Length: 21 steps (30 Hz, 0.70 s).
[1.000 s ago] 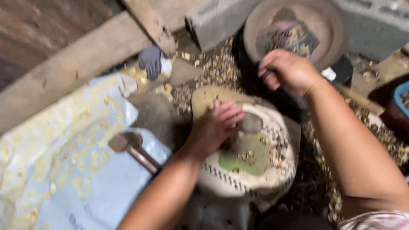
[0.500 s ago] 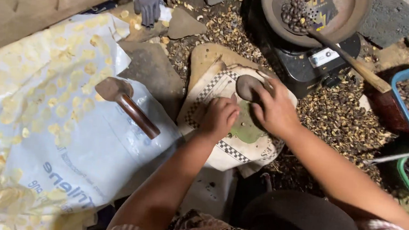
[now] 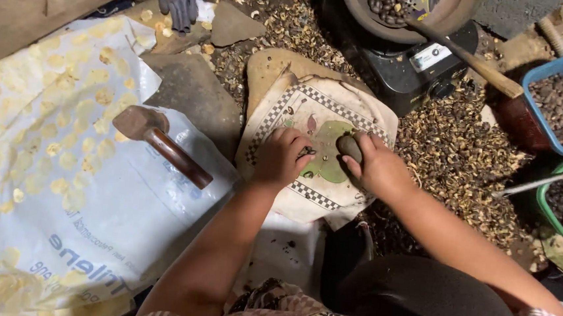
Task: Roasting nuts in a pan and cracking them using a hammer and stone.
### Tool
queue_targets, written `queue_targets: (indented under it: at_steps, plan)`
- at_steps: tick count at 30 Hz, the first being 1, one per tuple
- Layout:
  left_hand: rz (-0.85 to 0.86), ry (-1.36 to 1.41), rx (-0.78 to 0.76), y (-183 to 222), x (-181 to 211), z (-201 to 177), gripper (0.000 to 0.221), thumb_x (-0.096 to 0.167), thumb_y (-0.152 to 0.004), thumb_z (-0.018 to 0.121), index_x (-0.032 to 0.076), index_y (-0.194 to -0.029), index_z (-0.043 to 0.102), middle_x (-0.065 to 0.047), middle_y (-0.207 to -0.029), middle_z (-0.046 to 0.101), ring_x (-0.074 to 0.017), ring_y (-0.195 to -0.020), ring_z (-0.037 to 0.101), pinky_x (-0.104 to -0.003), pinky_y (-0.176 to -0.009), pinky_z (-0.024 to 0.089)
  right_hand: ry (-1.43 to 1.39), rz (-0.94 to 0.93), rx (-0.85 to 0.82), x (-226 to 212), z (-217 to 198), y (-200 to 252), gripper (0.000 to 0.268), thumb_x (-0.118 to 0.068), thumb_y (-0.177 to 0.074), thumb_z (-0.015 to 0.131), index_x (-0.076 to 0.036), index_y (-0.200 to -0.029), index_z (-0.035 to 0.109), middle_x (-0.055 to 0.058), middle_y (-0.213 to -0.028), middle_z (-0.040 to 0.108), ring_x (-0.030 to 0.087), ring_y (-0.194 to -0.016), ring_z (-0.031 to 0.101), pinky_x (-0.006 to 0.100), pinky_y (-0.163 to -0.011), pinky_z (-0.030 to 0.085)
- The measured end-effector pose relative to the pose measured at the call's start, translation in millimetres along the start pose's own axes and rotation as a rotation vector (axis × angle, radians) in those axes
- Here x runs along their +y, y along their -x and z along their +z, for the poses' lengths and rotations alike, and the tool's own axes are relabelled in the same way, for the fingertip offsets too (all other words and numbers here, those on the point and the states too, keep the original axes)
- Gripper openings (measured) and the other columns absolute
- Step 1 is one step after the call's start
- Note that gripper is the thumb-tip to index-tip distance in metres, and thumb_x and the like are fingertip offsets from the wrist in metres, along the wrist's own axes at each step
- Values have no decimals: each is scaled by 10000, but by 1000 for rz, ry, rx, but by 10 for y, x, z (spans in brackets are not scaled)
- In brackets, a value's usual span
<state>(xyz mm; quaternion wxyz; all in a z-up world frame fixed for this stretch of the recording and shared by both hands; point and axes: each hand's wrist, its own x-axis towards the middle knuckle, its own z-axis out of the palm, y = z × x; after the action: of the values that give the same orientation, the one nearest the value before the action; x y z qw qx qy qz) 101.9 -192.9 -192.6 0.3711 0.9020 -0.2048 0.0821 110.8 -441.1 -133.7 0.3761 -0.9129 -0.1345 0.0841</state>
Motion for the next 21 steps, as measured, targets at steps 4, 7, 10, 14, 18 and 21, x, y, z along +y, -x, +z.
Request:
queue_targets:
  at_steps: [4, 7, 10, 14, 18, 21]
  plan:
    - [-104, -88, 47, -191, 245, -6, 351, 277, -709, 866, 120, -982, 711, -84, -1086, 624, -330, -1074, 559, -492, -919, 431, 379, 20, -24, -56, 23, 0, 570, -359, -919, 720, -83, -1380, 529, 275, -1141, 665, 484, -871, 696, 521, -741, 578]
    - [-148, -114, 58, -107, 282, 82, 322, 291, -716, 858, 135, -960, 717, -68, -1071, 632, -314, -1083, 566, -487, -932, 426, 371, 38, -30, -80, 31, 45, 583, -355, -924, 710, -126, -1421, 512, 284, -1115, 661, 491, -863, 698, 524, -740, 583]
    - [-143, -109, 82, -55, 162, 94, 276, 255, -761, 837, 146, -983, 715, -50, -1079, 635, -298, -1093, 575, -464, -966, 440, 390, 57, -49, -45, 19, -7, 591, -359, -929, 705, -145, -1438, 495, 300, -1122, 651, 498, -872, 694, 525, -738, 581]
    - [-137, -92, 120, -12, 127, 71, 255, 213, -813, 817, 121, -1024, 707, -55, -1098, 630, -304, -1094, 578, -448, -971, 447, 290, 46, -38, -8, 5, -25, 550, -348, -942, 690, -118, -1400, 492, 302, -1180, 656, 494, -912, 696, 526, -750, 577]
    - [-157, -58, 116, -4, 93, 113, 208, 191, -809, 818, 143, -984, 716, -42, -1081, 638, -299, -1084, 582, -440, -961, 447, 231, 65, -62, -339, 69, -54, 547, -361, -1001, 637, -75, -1426, 445, 302, -1192, 653, 466, -944, 710, 496, -792, 594]
    - [-199, -96, 130, -39, 129, 147, 168, 167, -840, 813, 187, -986, 733, -15, -1080, 646, -276, -1101, 587, -431, -975, 444, 308, -48, -155, -470, 118, -27, 595, -350, -933, 659, -77, -1417, 445, 305, -1183, 653, 480, -933, 695, 511, -781, 573]
